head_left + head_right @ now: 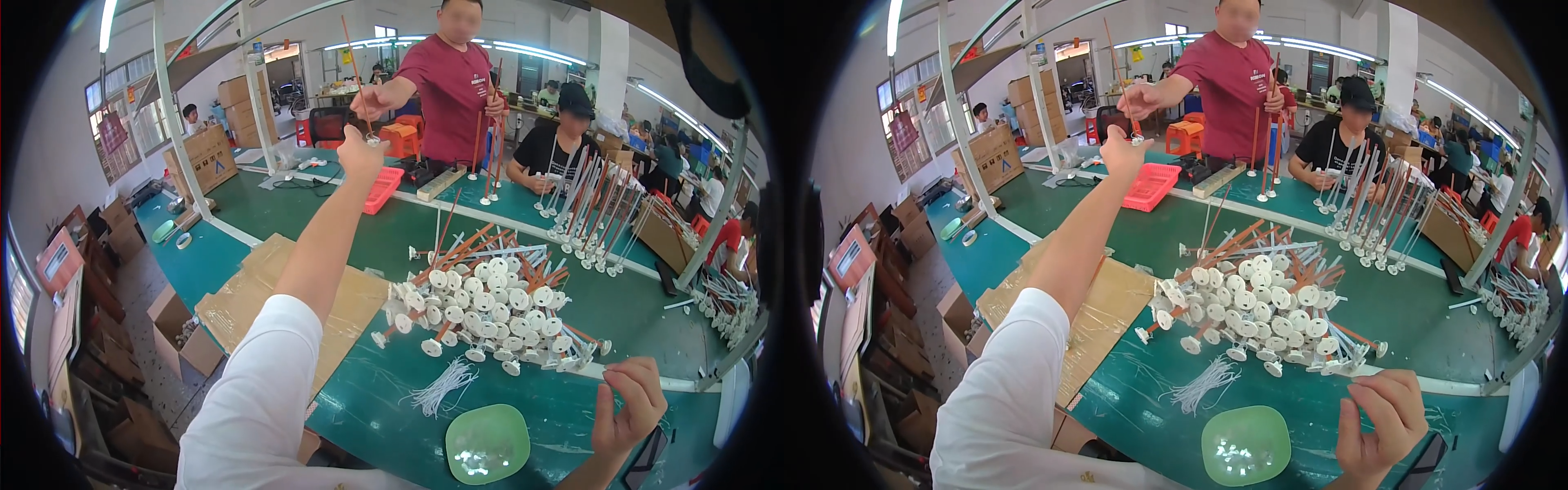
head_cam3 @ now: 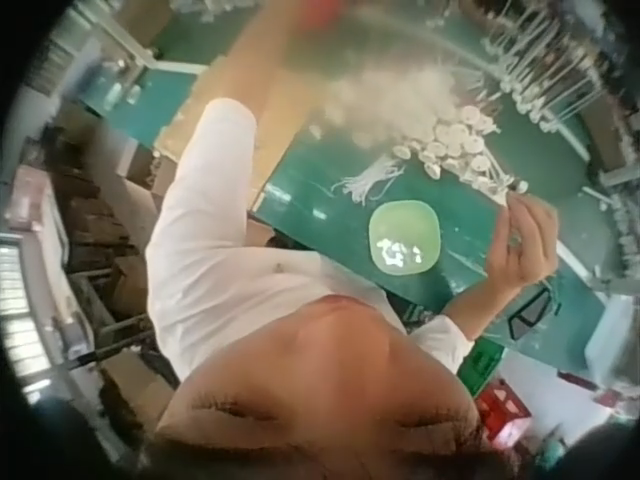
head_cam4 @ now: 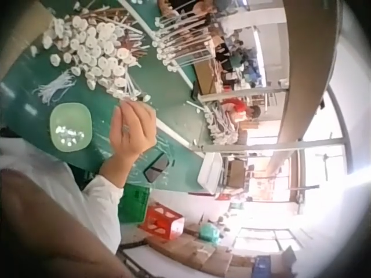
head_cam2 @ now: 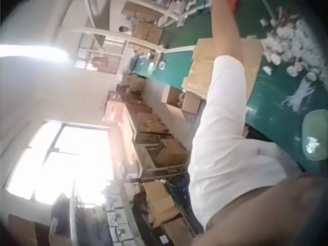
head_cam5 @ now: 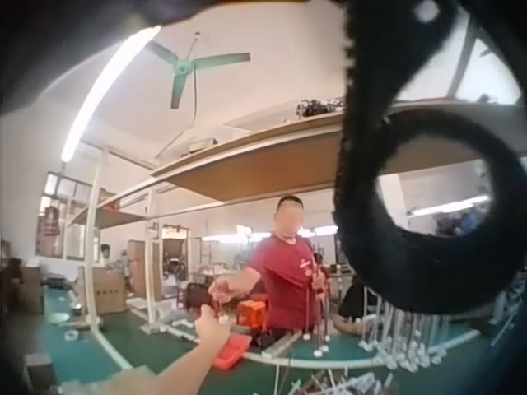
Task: The recorder is assembling LED light strips into plastic bases and attaching fiber optic bundles.
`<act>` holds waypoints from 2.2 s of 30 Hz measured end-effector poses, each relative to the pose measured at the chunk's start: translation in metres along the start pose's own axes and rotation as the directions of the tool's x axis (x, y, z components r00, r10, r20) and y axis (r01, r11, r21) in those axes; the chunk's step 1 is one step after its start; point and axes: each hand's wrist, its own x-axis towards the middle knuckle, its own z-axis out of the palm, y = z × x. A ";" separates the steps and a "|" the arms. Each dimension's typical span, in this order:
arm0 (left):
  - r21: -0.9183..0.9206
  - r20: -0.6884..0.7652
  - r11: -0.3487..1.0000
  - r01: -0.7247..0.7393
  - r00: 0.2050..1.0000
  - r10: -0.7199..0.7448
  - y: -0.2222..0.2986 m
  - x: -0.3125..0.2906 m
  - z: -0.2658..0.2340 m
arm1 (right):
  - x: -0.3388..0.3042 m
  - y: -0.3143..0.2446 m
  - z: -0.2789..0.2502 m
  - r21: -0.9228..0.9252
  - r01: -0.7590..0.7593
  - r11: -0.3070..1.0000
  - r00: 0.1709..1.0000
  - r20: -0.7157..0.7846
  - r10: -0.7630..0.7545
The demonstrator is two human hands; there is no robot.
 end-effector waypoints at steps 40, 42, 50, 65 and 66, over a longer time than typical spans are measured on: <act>-0.383 0.633 0.903 -0.197 0.655 0.412 -0.067 -0.380 -0.253 | 0.076 0.073 0.297 -0.284 0.150 0.947 0.562 0.813 0.155; -0.392 0.631 0.899 -0.195 0.654 0.417 -0.071 -0.379 -0.256 | 0.075 0.072 0.297 -0.268 0.094 0.959 0.563 0.808 0.171; -0.431 0.603 0.882 -0.188 0.667 0.437 -0.065 -0.376 -0.253 | 0.068 0.026 0.216 0.111 -0.275 0.955 0.761 0.633 0.146; -0.390 0.773 0.183 0.902 0.213 0.597 0.099 -0.309 -0.186 | -0.004 -0.035 0.075 0.397 -0.025 0.917 1.000 0.002 0.027; -0.414 0.727 0.108 0.904 0.257 0.636 0.106 -0.309 -0.181 | -0.003 -0.031 0.073 0.390 -0.029 0.920 1.000 0.010 0.027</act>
